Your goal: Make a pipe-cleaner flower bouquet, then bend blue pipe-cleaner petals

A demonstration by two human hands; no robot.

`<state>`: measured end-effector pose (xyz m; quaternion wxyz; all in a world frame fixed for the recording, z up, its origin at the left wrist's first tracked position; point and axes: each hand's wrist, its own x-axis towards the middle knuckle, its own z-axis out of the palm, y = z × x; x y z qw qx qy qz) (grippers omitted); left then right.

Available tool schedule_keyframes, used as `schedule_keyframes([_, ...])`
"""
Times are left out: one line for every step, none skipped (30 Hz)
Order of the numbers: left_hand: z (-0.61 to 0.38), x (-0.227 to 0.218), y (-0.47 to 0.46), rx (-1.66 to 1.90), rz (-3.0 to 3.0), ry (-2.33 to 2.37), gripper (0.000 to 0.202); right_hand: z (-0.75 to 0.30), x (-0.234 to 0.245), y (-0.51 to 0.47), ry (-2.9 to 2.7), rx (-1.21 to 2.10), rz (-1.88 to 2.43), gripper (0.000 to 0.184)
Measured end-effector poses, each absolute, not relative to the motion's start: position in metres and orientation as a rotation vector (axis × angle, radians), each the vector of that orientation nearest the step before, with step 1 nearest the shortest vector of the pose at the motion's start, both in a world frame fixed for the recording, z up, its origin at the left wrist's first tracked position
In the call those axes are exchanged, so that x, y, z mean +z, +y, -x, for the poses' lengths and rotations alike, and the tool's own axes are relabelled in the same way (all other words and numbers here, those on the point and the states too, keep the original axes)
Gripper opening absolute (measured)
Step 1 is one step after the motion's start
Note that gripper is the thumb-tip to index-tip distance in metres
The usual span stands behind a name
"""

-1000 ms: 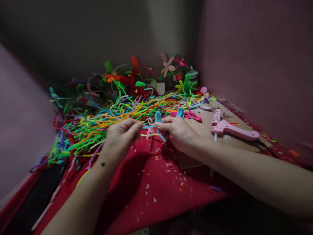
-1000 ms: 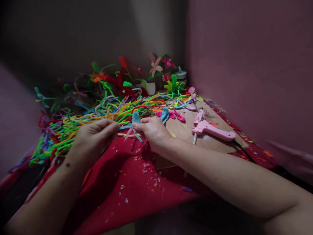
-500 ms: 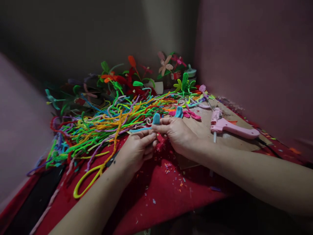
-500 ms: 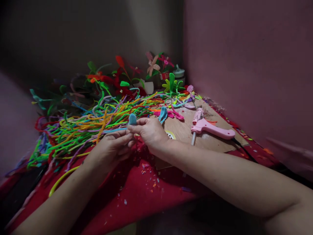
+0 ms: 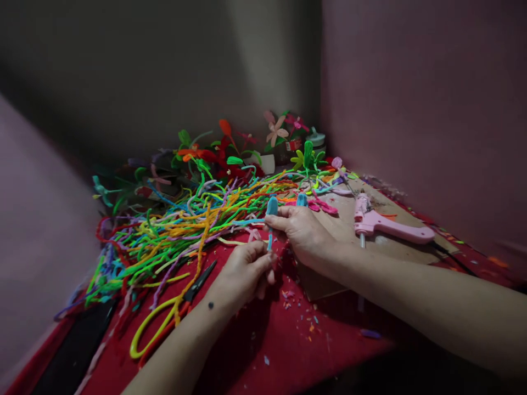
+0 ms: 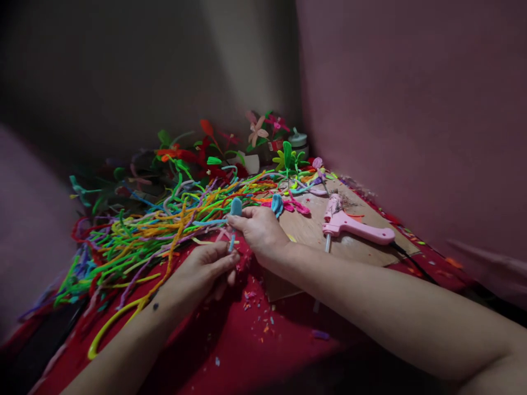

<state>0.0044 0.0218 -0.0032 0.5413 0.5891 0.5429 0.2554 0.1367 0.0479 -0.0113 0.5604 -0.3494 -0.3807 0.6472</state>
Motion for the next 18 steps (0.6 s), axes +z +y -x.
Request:
schedule_keyframes([-0.002,-0.001,0.023,0.62,-1.404,1.322,0.025,-0.137,-0.011,0.049,-0.884,1.547,0.825,0.016])
schedule_keyframes([0.0,0.001,0.024,0.68,-1.398,1.345,0.023,-0.138,-0.011,0.05,-0.868,1.571,0.824,0.015])
schedule_keyframes([0.002,0.002,0.026,0.77,-1.386,1.355,0.023,-0.138,-0.012,0.051,-0.848,1.595,0.822,0.015])
schedule_keyframes([0.004,0.004,0.028,0.854,-1.378,1.35,0.023,-0.137,-0.013,0.052,-0.826,1.612,0.813,0.014])
schedule_keyframes([0.006,0.004,0.029,0.921,-1.378,1.329,0.024,-0.137,-0.014,0.053,-0.806,1.62,0.793,0.013])
schedule_keyframes([0.007,0.003,0.031,0.979,-1.383,1.29,0.024,-0.136,-0.016,0.053,-0.788,1.629,0.768,0.012])
schedule_keyframes([0.007,0.002,0.032,1.028,-1.387,1.241,0.024,-0.135,-0.018,0.053,-0.775,1.637,0.739,0.012])
schedule_keyframes([0.006,0.0,0.032,1.066,-1.383,1.189,0.025,-0.134,-0.02,0.054,-0.769,1.65,0.709,0.012])
schedule_keyframes([0.005,-0.003,0.033,1.091,-1.368,1.143,0.026,-0.132,-0.022,0.054,-0.768,1.666,0.684,0.012])
schedule_keyframes([0.003,-0.005,0.033,1.109,-1.345,1.105,0.028,-0.131,-0.024,0.053,-0.766,1.684,0.667,0.012])
schedule_keyframes([0.001,-0.007,0.033,1.119,-1.322,1.079,0.028,-0.13,-0.025,0.053,-0.761,1.701,0.661,0.012])
schedule_keyframes([-0.001,-0.008,0.033,1.119,-1.306,1.068,0.028,-0.129,-0.025,0.053,-0.756,1.711,0.662,0.013])
schedule_keyframes([-0.002,-0.009,0.032,1.111,-1.301,1.069,0.027,-0.129,-0.026,0.052,-0.75,1.714,0.667,0.014])
schedule_keyframes([-0.002,-0.009,0.032,1.107,-1.302,1.074,0.025,-0.129,-0.026,0.052,-0.747,1.71,0.679,0.014])
schedule_keyframes([-0.002,-0.01,0.032,1.104,-1.306,1.08,0.024,-0.129,-0.025,0.052,-0.752,1.699,0.695,0.015])
schedule_keyframes([-0.001,-0.01,0.031,1.104,-1.307,1.081,0.024,-0.129,-0.024,0.052,-0.764,1.686,0.712,0.015])
schedule_keyframes([0.0,-0.01,0.031,1.106,-1.304,1.079,0.023,-0.13,-0.024,0.052,-0.777,1.676,0.728,0.015])
schedule_keyframes([0.001,-0.01,0.031,1.113,-1.292,1.074,0.024,-0.13,-0.022,0.052,-0.791,1.671,0.744,0.016])
